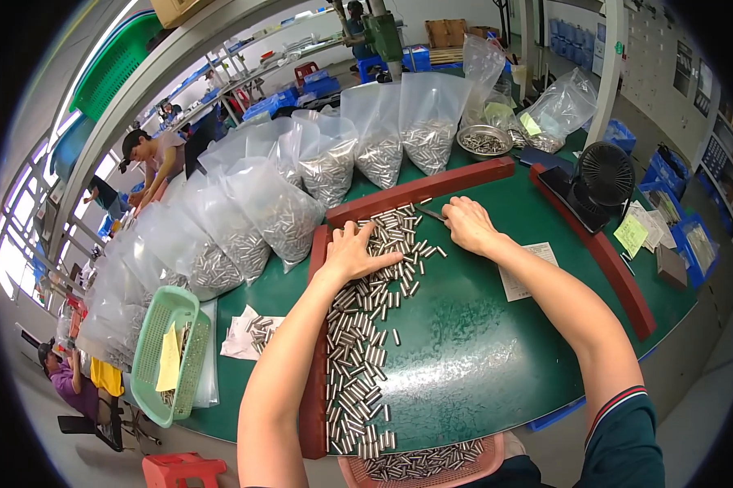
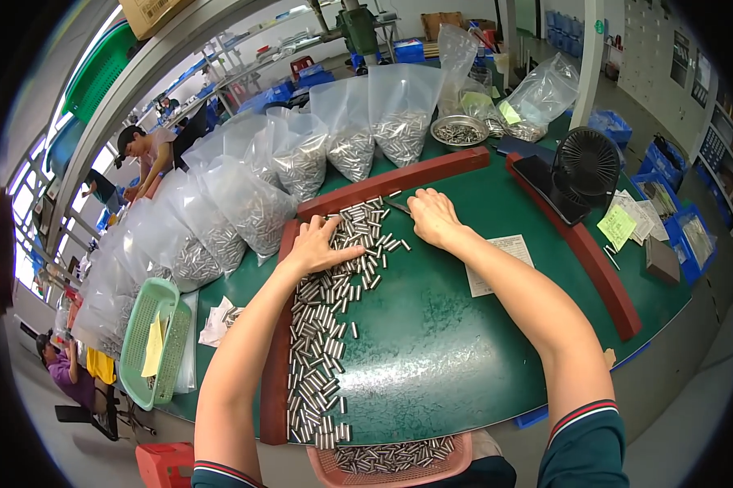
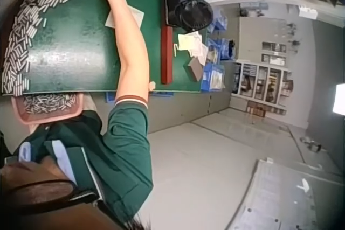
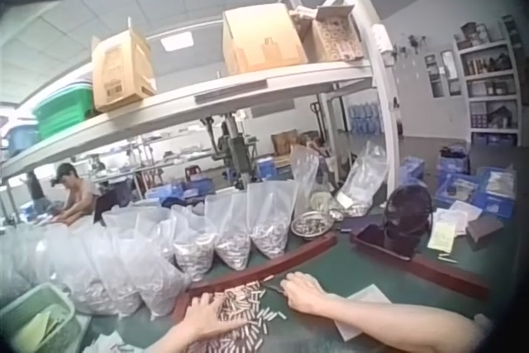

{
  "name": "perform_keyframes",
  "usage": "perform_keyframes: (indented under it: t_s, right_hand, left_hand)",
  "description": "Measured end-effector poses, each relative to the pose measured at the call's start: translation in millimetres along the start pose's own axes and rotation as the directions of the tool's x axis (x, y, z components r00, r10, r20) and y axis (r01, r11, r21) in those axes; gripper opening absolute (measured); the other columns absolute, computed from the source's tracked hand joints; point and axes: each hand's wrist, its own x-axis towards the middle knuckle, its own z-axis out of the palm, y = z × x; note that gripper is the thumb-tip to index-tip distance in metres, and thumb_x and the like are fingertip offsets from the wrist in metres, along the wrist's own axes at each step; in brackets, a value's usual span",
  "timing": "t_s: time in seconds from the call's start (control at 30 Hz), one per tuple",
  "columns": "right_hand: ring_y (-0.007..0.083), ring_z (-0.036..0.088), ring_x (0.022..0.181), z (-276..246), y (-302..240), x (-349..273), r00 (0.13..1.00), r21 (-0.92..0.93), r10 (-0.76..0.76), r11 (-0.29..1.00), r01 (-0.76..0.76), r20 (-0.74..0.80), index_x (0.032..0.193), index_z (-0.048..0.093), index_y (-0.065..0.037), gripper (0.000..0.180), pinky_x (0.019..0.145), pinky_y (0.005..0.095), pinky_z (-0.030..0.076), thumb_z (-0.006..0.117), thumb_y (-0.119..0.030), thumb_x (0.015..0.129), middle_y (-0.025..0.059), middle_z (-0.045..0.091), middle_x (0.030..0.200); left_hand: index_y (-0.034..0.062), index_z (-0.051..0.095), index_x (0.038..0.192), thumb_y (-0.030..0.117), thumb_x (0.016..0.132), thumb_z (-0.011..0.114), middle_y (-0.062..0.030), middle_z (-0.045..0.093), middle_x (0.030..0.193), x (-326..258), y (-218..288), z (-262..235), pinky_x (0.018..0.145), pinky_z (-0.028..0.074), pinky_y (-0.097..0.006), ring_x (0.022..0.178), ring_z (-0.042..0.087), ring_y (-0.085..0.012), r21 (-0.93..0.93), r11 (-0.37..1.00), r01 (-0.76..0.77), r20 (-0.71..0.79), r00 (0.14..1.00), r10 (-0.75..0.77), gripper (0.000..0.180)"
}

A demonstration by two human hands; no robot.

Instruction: Inspecting and sorting small metal cylindrical components from a central pile into a pink plastic basket.

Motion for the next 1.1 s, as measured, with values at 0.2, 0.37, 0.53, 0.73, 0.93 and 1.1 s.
perform_keyframes:
  t_s: [0.2,0.37,0.53,0.73,0.93,1.1]
  right_hand:
    - [0.0349,0.054,0.097,-5,-14,-15,0.998,0.067,-0.056,0.996,0.054,0.029,0.087,0.061,0.001,0.011,0.083,0.046,0.046,0.057,-0.001,0.078,0.0175,0.057,0.095]
    - [0.0346,0.054,0.096,-9,-25,-32,0.992,0.08,-0.116,0.99,0.113,0.038,0.088,0.06,0.001,0.013,0.082,0.0451,0.047,0.055,0.002,0.076,0.0169,0.056,0.093]
    - [0.0345,0.054,0.096,-11,-39,-48,0.988,0.1,-0.143,0.986,0.136,0.062,0.088,0.06,0.0,0.014,0.083,0.045,0.046,0.055,0.002,0.076,0.0171,0.056,0.094]
    - [0.0347,0.053,0.097,-24,-50,-71,0.987,0.126,-0.141,0.983,0.13,0.077,0.089,0.06,0.0,0.013,0.084,0.0448,0.045,0.054,0.001,0.077,0.0172,0.055,0.094]
    - [0.0342,0.052,0.095,-36,-59,-108,0.987,0.18,-0.155,0.973,0.143,0.051,0.091,0.06,0.001,0.011,0.084,0.0448,0.044,0.057,-0.002,0.081,0.0165,0.054,0.093]
    - [0.0338,0.052,0.093,-50,-73,-135,0.983,0.193,-0.175,0.968,0.163,0.047,0.09,0.06,0.002,0.01,0.082,0.044,0.043,0.056,-0.002,0.082,0.0165,0.053,0.09]
  left_hand:
    - [0.0167,0.048,0.136,0.079,0.058,0.066,-0.0177,0.037,0.136,-5,0,5,0.102,0.031,-0.059,0.129,0.034,-0.0394,0.028,1.0,0.003,0.014,1.0,-0.003,0.102]
    - [0.0181,0.05,0.134,0.078,0.059,0.066,-0.0164,0.035,0.138,-15,4,10,0.103,0.028,-0.06,0.129,0.032,-0.0413,-0.012,0.999,-0.036,0.022,0.999,0.036,0.097]
    - [0.0201,0.052,0.127,0.075,0.061,0.067,-0.0147,0.042,0.126,-31,4,19,0.1,0.031,-0.055,0.12,0.038,-0.0375,-0.028,0.994,-0.107,-0.022,0.994,0.107,0.088]
    - [0.0188,0.052,0.125,0.072,0.064,0.067,-0.013,0.046,0.119,-60,17,31,0.097,0.03,-0.049,0.115,0.04,-0.0324,-0.074,0.977,-0.198,-0.076,0.978,0.192,0.083]
    - [0.0161,0.054,0.124,0.071,0.065,0.067,-0.0122,0.047,0.116,-101,36,38,0.096,0.029,-0.045,0.115,0.04,-0.0299,-0.089,0.969,-0.231,-0.091,0.971,0.222,0.081]
    - [0.0155,0.054,0.124,0.072,0.065,0.067,-0.0128,0.048,0.115,-138,45,40,0.098,0.028,-0.044,0.113,0.04,-0.0296,-0.081,0.968,-0.239,-0.115,0.967,0.229,0.082]
